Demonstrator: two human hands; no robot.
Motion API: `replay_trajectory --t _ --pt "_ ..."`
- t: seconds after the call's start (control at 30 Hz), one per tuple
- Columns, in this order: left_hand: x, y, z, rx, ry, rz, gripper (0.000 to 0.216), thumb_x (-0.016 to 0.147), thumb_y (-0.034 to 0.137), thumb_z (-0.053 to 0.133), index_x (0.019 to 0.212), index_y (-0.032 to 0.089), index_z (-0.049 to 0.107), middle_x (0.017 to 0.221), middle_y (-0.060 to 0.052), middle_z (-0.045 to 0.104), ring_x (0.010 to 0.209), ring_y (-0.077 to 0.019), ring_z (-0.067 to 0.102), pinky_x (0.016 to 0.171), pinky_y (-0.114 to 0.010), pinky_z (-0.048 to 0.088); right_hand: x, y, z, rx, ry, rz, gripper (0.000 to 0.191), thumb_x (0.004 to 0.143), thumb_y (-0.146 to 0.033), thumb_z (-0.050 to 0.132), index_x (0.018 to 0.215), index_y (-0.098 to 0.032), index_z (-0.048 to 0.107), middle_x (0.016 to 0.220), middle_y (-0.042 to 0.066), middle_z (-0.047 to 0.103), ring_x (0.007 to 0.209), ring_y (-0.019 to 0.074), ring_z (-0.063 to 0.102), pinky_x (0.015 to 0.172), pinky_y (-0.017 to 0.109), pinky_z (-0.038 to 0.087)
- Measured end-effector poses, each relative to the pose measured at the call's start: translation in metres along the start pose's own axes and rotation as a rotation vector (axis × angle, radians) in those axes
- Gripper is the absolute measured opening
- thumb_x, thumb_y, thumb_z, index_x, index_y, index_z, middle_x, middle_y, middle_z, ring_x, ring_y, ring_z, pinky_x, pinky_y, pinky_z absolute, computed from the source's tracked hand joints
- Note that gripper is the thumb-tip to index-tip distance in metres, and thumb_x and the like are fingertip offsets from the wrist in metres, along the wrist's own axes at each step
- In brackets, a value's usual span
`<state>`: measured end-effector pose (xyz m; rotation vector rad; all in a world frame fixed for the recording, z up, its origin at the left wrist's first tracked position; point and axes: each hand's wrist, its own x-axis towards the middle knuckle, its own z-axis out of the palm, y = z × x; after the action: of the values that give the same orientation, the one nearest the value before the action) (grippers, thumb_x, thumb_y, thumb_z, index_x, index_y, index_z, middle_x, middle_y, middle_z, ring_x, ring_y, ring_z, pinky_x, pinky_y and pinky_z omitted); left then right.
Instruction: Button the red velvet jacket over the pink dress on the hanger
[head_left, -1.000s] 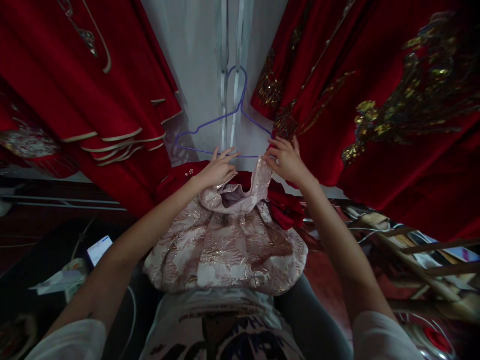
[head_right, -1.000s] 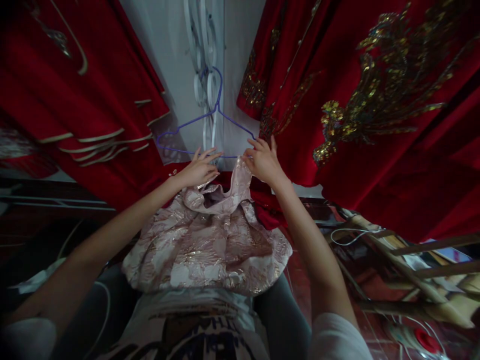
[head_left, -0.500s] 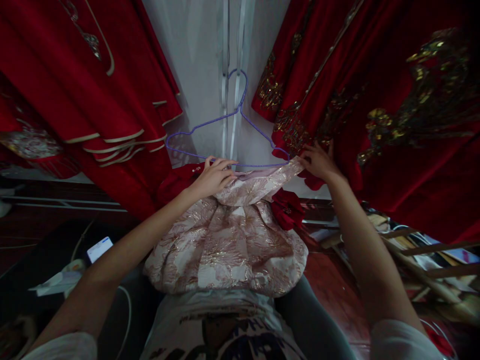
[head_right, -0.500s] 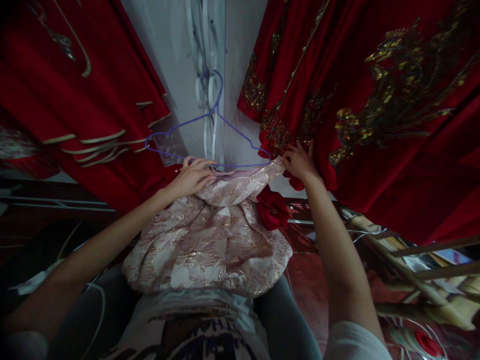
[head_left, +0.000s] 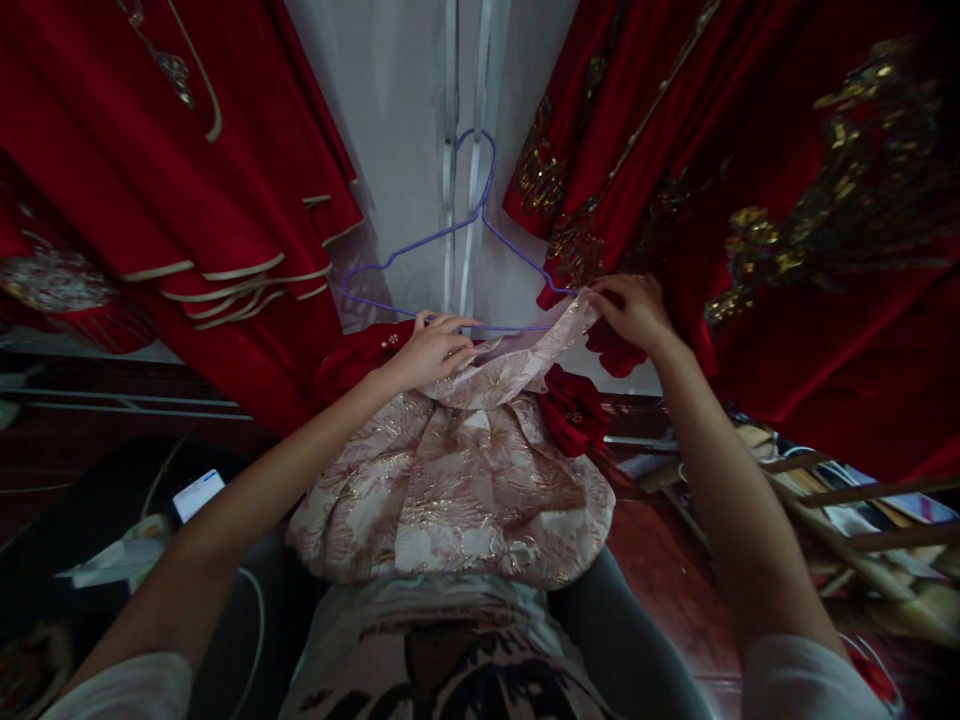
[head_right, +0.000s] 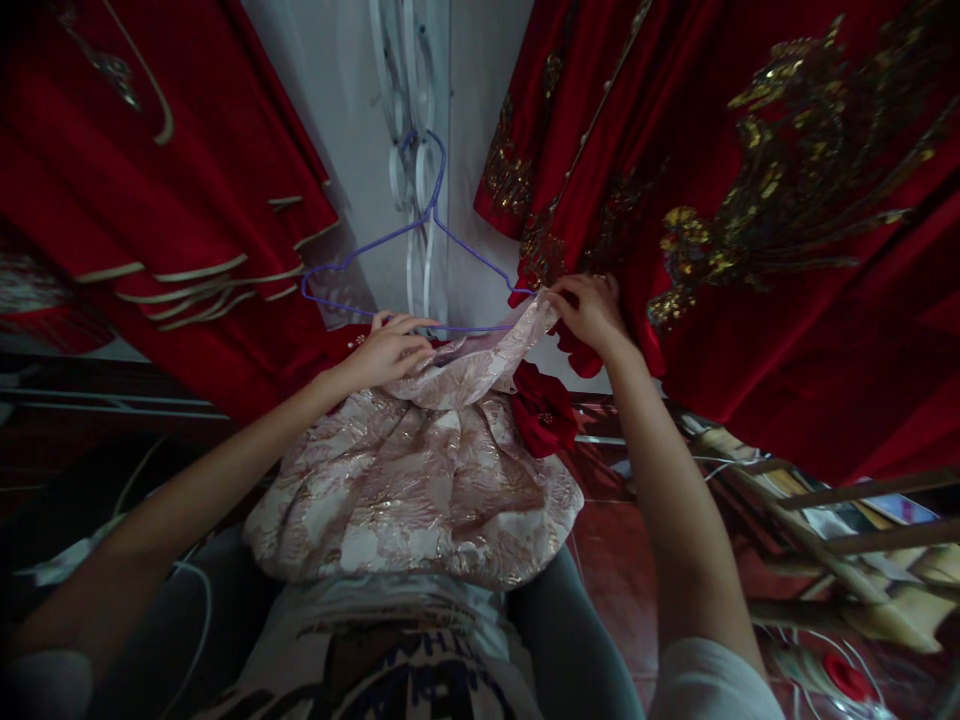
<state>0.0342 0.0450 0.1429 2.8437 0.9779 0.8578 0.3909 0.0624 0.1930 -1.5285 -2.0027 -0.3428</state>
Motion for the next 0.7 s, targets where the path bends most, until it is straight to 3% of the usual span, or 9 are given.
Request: replay_trajectory --t 0.1,0.23,0.37,0.53,0.63,0.7 --pt "0.004 0.002 0.007 -0.042 0.009 -0.009 0.028 0.097 0.039 0.046 0.091 0.025 0.07 0.136 -0.002 0.058 0.121 -0.0214 0.051 0.105 -0.048 0.023 0.013 -0.027 -0.001 -0.024 0.066 -0.02 0.039 0.093 -0.052 0.042 0.095 -0.022 0.067 0.108 0.013 0.068 0.113 0.0364 0.053 0.098 0.06 0.034" --pt "0.006 0.003 0.013 -0.071 0.029 -0.019 0.025 0.096 0.039 0.048 0.093 0.026 0.069 0.134 -0.001 0.059 0.121 -0.0207 0.052 0.105 -0.048 0.023 0.025 -0.051 0.014 0.161 0.041 0.0 0.043 0.094 -0.056 0.037 0.096 -0.022 0.063 0.091 0.01 0.068 0.096 0.0288 0.06 0.092 0.047 0.043" --pt "0.003 -0.007 -0.005 -0.077 0.146 -0.043 0.026 0.095 0.039 0.049 0.09 0.024 0.069 0.129 -0.002 0.062 0.121 -0.0208 0.052 0.105 -0.044 0.029 0.024 -0.056 0.032 0.416 -0.013 0.038 0.047 0.093 -0.062 0.032 0.1 -0.024 0.059 0.087 0.005 0.067 0.08 0.0225 0.061 0.077 0.037 0.051" --pt "-0.025 -0.064 -0.042 -0.036 0.639 -0.42 0.029 0.093 0.041 0.049 0.089 0.021 0.069 0.1 -0.004 0.067 0.102 -0.0194 0.058 0.095 -0.034 0.041 0.02 -0.054 0.03 0.416 0.055 0.065 0.047 0.089 -0.066 0.039 0.095 -0.024 0.06 0.084 0.004 0.065 0.08 0.022 0.061 0.078 0.036 0.05" --pt "-0.054 -0.108 -0.048 -0.071 0.773 -0.608 0.034 0.091 0.044 0.048 0.086 0.018 0.069 0.084 -0.004 0.067 0.082 -0.0173 0.06 0.081 -0.028 0.046 0.02 -0.054 0.027 0.439 0.042 0.072 0.049 0.088 -0.068 0.038 0.093 -0.025 0.06 0.079 0.003 0.063 0.076 0.0206 0.059 0.075 0.034 0.05" --pt "-0.072 -0.128 -0.045 -0.113 0.771 -0.699 0.034 0.087 0.047 0.052 0.084 0.017 0.069 0.077 -0.003 0.066 0.075 -0.0169 0.059 0.073 -0.027 0.047 0.021 -0.054 0.028 0.452 0.032 0.076 0.05 0.088 -0.069 0.038 0.094 -0.025 0.059 0.079 0.002 0.063 0.075 0.0198 0.059 0.073 0.033 0.049"
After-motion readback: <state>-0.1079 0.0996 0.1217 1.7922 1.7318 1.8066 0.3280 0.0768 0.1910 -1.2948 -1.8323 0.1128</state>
